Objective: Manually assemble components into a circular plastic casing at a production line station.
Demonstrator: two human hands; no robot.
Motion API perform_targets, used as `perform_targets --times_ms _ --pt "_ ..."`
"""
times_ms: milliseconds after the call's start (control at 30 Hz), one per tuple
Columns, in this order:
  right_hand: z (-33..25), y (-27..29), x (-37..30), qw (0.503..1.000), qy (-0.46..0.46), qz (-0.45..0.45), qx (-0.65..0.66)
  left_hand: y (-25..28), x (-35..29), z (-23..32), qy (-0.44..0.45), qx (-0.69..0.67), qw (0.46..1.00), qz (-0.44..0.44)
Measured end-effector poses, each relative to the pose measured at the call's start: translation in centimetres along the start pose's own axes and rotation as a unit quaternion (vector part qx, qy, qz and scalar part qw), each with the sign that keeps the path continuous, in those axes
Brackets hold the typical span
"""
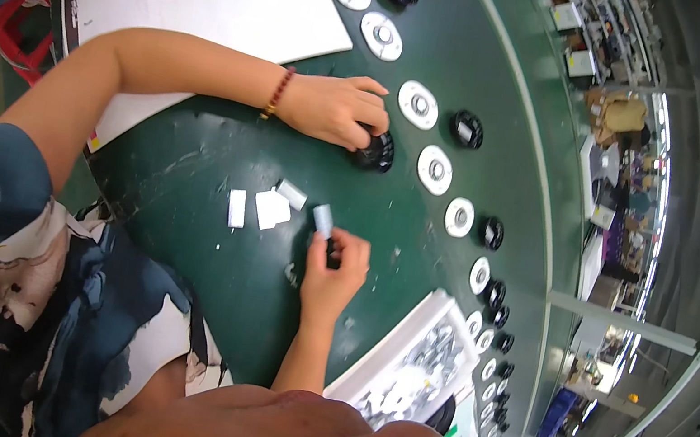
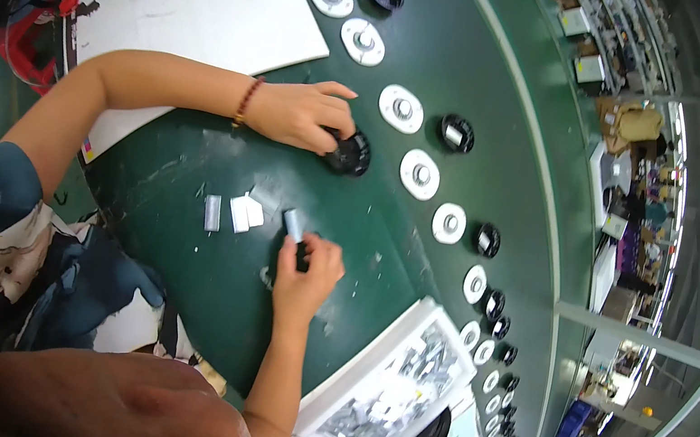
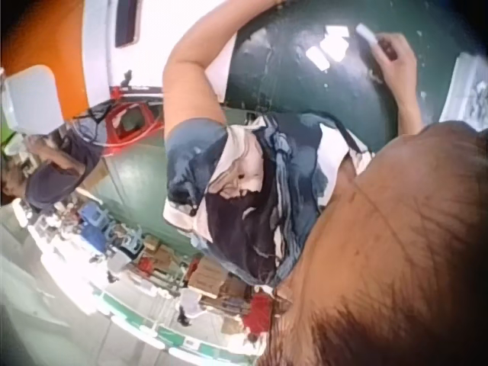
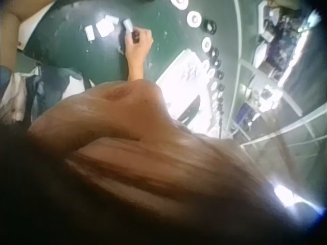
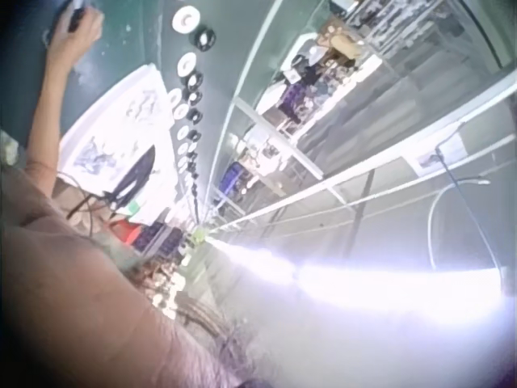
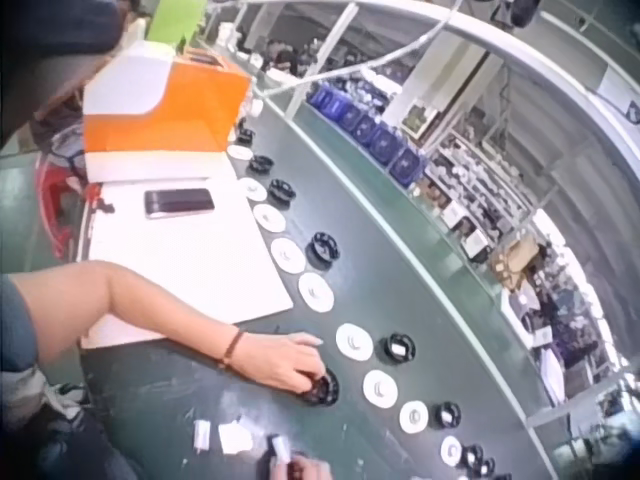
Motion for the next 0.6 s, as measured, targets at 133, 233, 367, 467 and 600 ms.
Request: perform_targets --times_ms 133,233,367,467,600 --pt "0.5 0.3 1.7 0.999 -0.015 0.016 0.043 0.5 -4.2 2.5 0.029 -0.057 0.997 -0.049" --pt "0.7 3.1 1.6 0.999 -0.013 0.049 0.002 -0.5 -2.4 3.4 0.040 -0.105 0.992 -0.062" --pt "0.0 2.2 3.2 0.999 0.042 0.005 -0.027 -1.6 -3.3 3.1 0.113 -0.187 0.973 -0.074" --pt "-0.9 1.4 4.1 0.992 0.104 -0.024 -0.072 -2.1 -3.3 3.2 0.147 -0.237 0.957 -0.075" --pt "-1.0 0.3 5.1 0.987 0.126 -0.039 -0.092 -2.2 -3.2 3.3 0.142 -0.237 0.959 -0.070"
Point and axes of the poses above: each hand's wrist, its own x-axis towards the middle knuckle, its own y-axis out of the back of the hand, z = x × y, the point moved 4 cm from there along x, towards the middle knuckle, and after that the axes turned 5 degrees about -x, right-handed, at the moved point
